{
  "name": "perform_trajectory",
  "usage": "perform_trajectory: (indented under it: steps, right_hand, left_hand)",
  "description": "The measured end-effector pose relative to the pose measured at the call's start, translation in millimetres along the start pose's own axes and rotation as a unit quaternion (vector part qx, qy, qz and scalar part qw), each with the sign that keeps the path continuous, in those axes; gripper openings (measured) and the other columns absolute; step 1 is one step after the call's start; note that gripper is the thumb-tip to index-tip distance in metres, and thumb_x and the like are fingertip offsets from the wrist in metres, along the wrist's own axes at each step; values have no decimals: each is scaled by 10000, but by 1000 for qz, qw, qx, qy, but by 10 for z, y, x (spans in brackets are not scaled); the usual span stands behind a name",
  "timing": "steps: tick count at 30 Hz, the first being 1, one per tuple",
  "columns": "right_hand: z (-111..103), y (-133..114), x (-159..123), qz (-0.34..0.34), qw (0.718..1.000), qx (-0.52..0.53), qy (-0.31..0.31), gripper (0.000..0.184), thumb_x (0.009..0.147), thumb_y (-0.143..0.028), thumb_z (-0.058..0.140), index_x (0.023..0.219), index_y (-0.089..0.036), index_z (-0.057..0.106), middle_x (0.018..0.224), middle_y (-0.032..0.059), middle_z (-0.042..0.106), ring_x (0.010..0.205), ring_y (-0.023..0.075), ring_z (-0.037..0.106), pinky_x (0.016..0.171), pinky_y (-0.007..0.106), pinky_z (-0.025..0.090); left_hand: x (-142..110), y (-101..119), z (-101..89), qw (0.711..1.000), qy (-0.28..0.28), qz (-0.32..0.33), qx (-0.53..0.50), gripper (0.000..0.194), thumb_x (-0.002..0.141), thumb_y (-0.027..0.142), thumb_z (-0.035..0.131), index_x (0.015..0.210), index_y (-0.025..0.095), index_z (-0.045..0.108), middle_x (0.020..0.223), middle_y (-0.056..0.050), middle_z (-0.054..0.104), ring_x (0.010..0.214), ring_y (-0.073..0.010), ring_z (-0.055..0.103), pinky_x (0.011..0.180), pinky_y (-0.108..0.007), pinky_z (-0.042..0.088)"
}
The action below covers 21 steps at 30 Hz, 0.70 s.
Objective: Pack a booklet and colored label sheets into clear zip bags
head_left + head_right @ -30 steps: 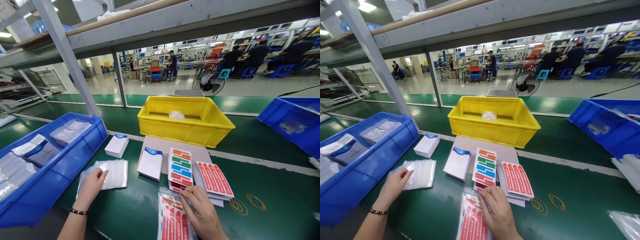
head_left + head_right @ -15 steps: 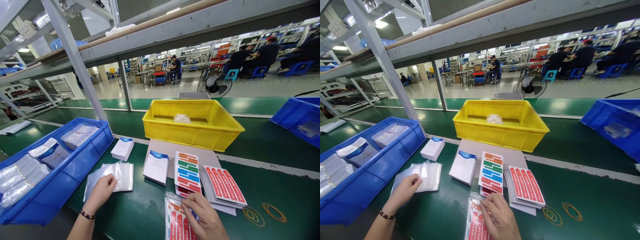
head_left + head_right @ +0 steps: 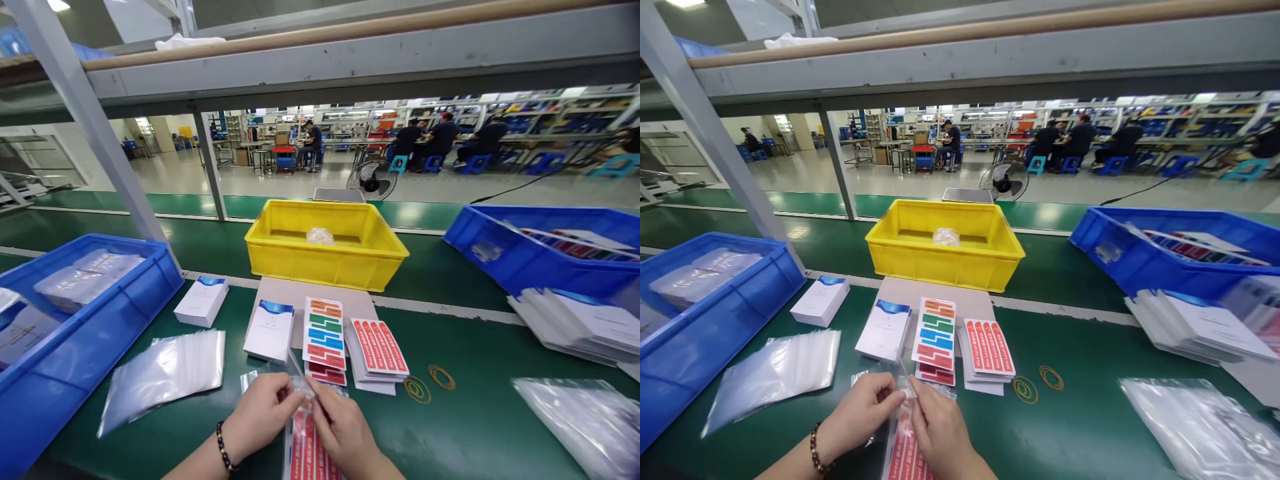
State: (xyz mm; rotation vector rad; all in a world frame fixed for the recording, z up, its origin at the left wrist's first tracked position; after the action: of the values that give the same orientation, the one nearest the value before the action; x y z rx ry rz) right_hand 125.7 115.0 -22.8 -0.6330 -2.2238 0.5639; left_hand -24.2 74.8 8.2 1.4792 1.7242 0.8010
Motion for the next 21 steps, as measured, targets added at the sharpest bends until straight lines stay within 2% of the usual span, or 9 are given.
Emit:
perform_trajectory:
  steps: [2,4,9,12,15,17,21]
  right_hand:
    - [-7,-9,5,-33,999,-39,3,389,817,-103,378,1167,-141,544,807,107,689,676,205,656,580,299,546]
    - [1,-24,7,-56,996,-73,-6,363,807,-103,381,1119,-130,564,739,98,666,625,204,625,547,306,528]
    - [16,-76,21,-71,992,-96,-27,355,798,-86,376,1105,-130,551,731,87,645,644,200,592,589,314,492]
    - [-2,-91,50,-12,998,-45,-36,305,797,-142,447,1085,-143,547,765,77,640,670,196,587,609,306,472]
    - [-15,-72,81,91,993,26,-73,158,771,-206,529,914,-176,588,753,48,619,668,176,576,605,273,445]
    - [-19,-53,97,130,986,53,-94,87,793,-204,497,784,-189,582,692,23,590,631,152,553,580,247,415]
    - [9,-27,98,142,983,46,-110,241,830,-178,395,605,-190,480,596,1,536,554,121,499,527,223,343]
  left_hand:
    - [86,-30,43,990,-22,-44,-134,354,766,436,488,523,180,457,479,35,457,468,-108,407,475,-233,298]
    - [144,-68,92,971,-32,-84,-222,384,747,491,478,530,175,467,445,42,443,406,-91,372,411,-218,270]
    - [180,-138,162,956,-34,-104,-274,343,716,452,507,547,154,507,452,31,472,376,-72,363,369,-195,248]
    - [169,-157,169,951,-23,-95,-292,308,690,420,557,549,149,517,462,38,465,399,-69,365,395,-199,268]
    - [154,-165,173,949,-23,-86,-301,268,655,370,617,541,144,527,464,45,455,431,-73,367,434,-208,282]
    - [141,-163,175,949,-35,-78,-304,270,643,369,639,536,148,526,466,45,455,441,-78,366,450,-216,282]
    - [104,-138,188,958,-82,-35,-274,310,712,400,568,525,179,455,473,43,442,469,-102,383,489,-238,301]
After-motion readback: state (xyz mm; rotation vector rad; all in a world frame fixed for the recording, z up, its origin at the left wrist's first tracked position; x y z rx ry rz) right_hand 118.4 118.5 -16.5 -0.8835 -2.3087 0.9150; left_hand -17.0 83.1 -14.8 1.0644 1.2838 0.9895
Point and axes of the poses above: each hand's wrist, its own x-axis towards the middle knuckle, its own z-axis out of the palm, y = z × x, the point moved 2 cm from there along x, towards the middle knuckle
